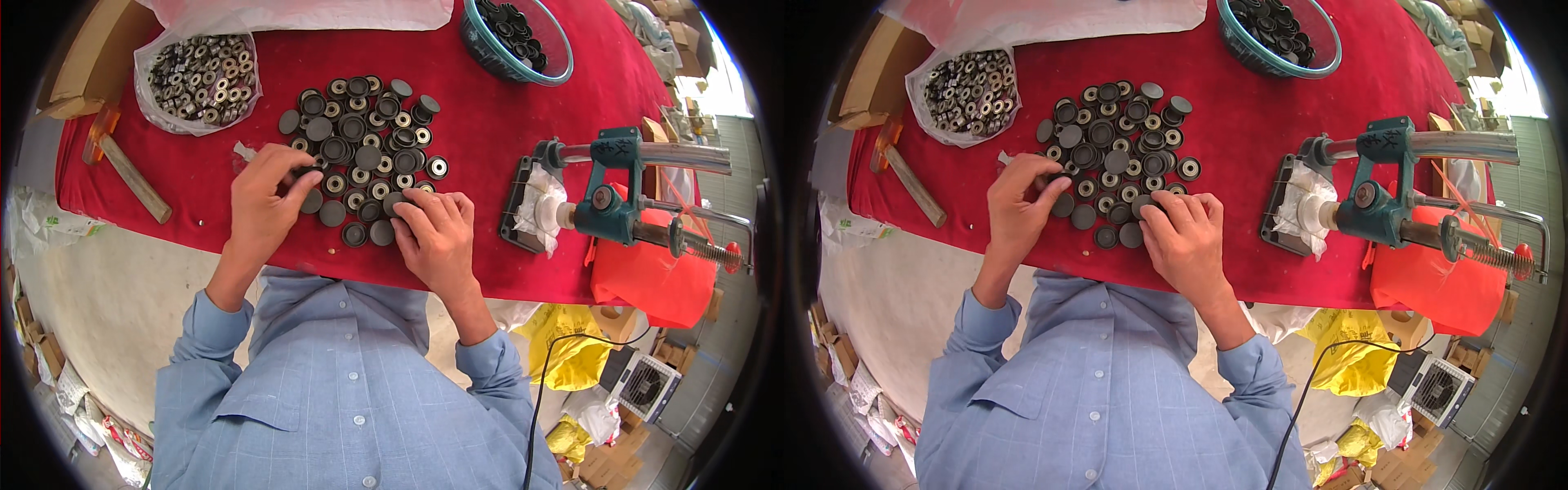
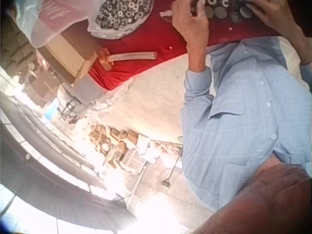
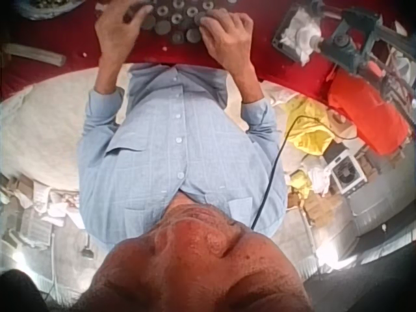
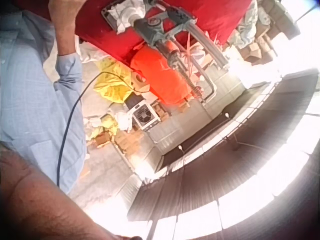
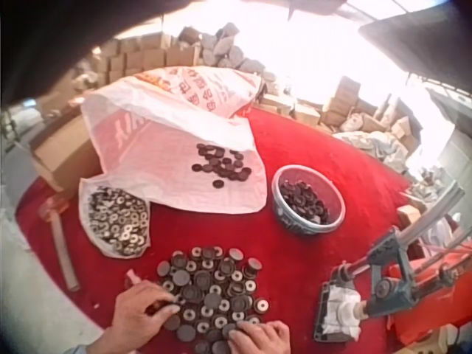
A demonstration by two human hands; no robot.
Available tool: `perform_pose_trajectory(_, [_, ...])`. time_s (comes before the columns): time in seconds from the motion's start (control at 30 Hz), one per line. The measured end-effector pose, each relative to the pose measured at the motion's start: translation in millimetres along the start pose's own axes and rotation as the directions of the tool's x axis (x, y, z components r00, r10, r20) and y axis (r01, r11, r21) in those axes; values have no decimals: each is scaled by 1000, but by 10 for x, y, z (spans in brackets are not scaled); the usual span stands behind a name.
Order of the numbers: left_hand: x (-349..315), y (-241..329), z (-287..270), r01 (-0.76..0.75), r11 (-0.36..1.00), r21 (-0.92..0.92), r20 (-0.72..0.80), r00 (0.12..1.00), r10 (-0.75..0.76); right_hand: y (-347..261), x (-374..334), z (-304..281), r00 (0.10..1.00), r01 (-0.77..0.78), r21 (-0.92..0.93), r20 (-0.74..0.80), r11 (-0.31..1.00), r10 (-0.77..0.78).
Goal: The person arranges metal snap fastener components on a red table and uses a rubber mallet to tap them into alignment. They then place black plastic caps over the metal assemblies and continue tapping to secure the parts. The person works with a batch of fasteners, organizing them into neat rows during the process.
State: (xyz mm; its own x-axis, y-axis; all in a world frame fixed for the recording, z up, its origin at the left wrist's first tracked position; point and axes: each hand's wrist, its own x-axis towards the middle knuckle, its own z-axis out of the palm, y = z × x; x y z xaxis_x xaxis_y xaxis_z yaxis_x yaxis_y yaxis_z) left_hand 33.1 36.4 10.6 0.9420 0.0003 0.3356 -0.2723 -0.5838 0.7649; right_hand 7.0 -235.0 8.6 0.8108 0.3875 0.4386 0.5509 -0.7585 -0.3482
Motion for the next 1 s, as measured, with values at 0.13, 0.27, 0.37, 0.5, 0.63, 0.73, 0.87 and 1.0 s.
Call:
perform_pose_trajectory(0.13, [-48, -46, -115, -1, 998, -57, -116, 993, -6, 20, 10, -21, 999, -35, 34, -21, 999, 36])
perform_pose_trajectory(0.27, [-200, -159, -200, 7, 999, -37, -172, 985, -13, -4, -36, 19, 1000, -3, -12, -20, 1000, 3])
perform_pose_trajectory(0.37, [-315, -181, -236, 24, 1000, -19, -183, 983, -27, -39, -63, 15, 999, -19, -32, -29, 999, 18])
perform_pose_trajectory(0.5, [-385, -200, -234, 5, 1000, -19, -183, 983, -9, -130, -243, 95, 999, -29, -135, -34, 990, 24])
perform_pose_trajectory(0.63, [-420, -211, -214, -42, 998, 37, -184, 982, 48, -240, -423, 128, 997, -66, -228, 16, 971, 72])
perform_pose_trajectory(0.73, [-396, -232, -187, -78, 996, 43, -190, 978, 85, -272, -444, 136, 994, -94, -246, 26, 965, 103])
perform_pose_trajectory(0.87, [-446, -257, -160, -44, 997, 58, -155, 987, 52, -347, -483, 162, 990, -124, -284, 27, 951, 137])
perform_pose_trajectory(1.0, [-436, -272, -125, -94, 992, 85, -148, 983, 106, -356, -435, 129, 989, -129, -299, 27, 945, 144])
